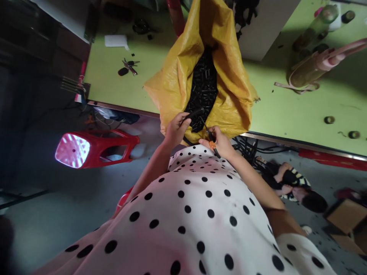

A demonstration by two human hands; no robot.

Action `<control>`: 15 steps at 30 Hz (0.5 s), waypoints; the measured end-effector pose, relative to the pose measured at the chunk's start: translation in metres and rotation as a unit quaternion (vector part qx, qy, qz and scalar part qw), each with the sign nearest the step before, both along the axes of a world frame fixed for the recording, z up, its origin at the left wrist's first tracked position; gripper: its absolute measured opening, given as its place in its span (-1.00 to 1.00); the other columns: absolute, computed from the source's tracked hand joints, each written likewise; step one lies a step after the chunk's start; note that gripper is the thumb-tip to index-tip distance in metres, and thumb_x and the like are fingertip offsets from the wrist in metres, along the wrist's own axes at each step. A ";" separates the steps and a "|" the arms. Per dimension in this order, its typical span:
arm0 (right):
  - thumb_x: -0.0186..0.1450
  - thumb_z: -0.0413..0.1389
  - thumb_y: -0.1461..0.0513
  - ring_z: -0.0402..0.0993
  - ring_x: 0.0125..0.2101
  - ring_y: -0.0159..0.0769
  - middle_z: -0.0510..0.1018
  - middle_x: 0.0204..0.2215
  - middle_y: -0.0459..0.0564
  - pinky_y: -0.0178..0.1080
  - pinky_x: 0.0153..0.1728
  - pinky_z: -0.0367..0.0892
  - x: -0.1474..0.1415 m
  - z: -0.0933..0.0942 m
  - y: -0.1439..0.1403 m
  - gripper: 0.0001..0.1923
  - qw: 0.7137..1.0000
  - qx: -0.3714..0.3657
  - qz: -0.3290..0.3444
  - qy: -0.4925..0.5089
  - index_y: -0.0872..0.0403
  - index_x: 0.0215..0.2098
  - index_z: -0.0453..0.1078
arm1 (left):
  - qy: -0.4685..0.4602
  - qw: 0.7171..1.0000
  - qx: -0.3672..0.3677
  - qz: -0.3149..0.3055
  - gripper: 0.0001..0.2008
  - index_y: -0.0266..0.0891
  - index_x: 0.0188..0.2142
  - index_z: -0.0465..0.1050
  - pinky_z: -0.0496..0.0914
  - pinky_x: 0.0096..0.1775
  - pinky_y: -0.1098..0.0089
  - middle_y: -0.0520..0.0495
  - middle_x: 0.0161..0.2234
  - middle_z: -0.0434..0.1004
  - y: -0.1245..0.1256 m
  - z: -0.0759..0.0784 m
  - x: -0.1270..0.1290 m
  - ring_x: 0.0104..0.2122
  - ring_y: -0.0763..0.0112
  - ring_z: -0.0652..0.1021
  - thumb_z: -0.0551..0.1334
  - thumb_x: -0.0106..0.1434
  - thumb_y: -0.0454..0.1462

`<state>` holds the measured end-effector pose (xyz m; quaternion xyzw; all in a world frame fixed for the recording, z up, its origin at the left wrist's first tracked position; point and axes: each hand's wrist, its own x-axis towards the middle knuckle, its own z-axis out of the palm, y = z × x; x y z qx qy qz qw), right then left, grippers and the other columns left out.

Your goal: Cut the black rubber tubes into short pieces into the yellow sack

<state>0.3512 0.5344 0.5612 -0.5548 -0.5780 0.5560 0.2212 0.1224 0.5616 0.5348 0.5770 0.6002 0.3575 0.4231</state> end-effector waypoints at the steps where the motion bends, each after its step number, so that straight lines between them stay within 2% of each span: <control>1: 0.15 0.38 -0.30 0.24 -0.49 -0.31 0.37 -0.50 -0.24 -0.21 -0.40 0.17 -0.003 -0.001 -0.002 -0.29 1.000 0.000 0.000 -0.004 -0.05 -0.12 0.20 | -0.001 1.000 0.002 0.005 -0.73 -0.17 0.05 0.56 0.54 0.12 0.27 -0.12 -0.02 0.71 0.000 0.003 0.001 -0.01 0.25 0.67 0.22 0.46 -0.15; 7: 0.20 0.32 -0.32 0.24 -0.49 -0.30 0.37 -0.51 -0.23 -0.21 -0.39 0.17 -0.017 -0.002 0.003 -0.33 1.000 0.007 -0.008 -0.023 -0.06 -0.16 0.17 | 0.025 0.999 0.008 -0.045 -0.72 -0.19 0.06 0.62 0.51 0.20 0.22 -0.14 0.06 0.72 -0.004 0.012 0.009 0.07 0.20 0.66 0.22 0.45 -0.23; 12: 0.23 0.24 -0.40 0.15 -0.53 -0.32 0.29 -0.58 -0.22 -0.22 -0.46 0.07 -0.017 -0.004 0.007 -0.31 0.999 0.014 -0.013 -0.032 -0.06 -0.27 0.15 | 0.034 0.997 0.004 -0.075 -0.70 -0.19 0.08 0.63 0.50 0.23 0.19 -0.15 0.10 0.71 -0.002 0.012 0.001 0.11 0.17 0.65 0.22 0.44 -0.23; 15: 0.23 0.22 -0.43 0.12 -0.54 -0.33 0.23 -0.60 -0.20 -0.22 -0.46 0.04 -0.018 -0.005 0.009 -0.29 0.998 0.044 -0.004 -0.043 -0.05 -0.36 0.14 | 0.024 0.997 0.000 -0.068 -0.71 -0.18 0.06 0.63 0.51 0.21 0.19 -0.15 0.06 0.72 -0.002 0.010 -0.002 0.08 0.17 0.66 0.22 0.44 -0.22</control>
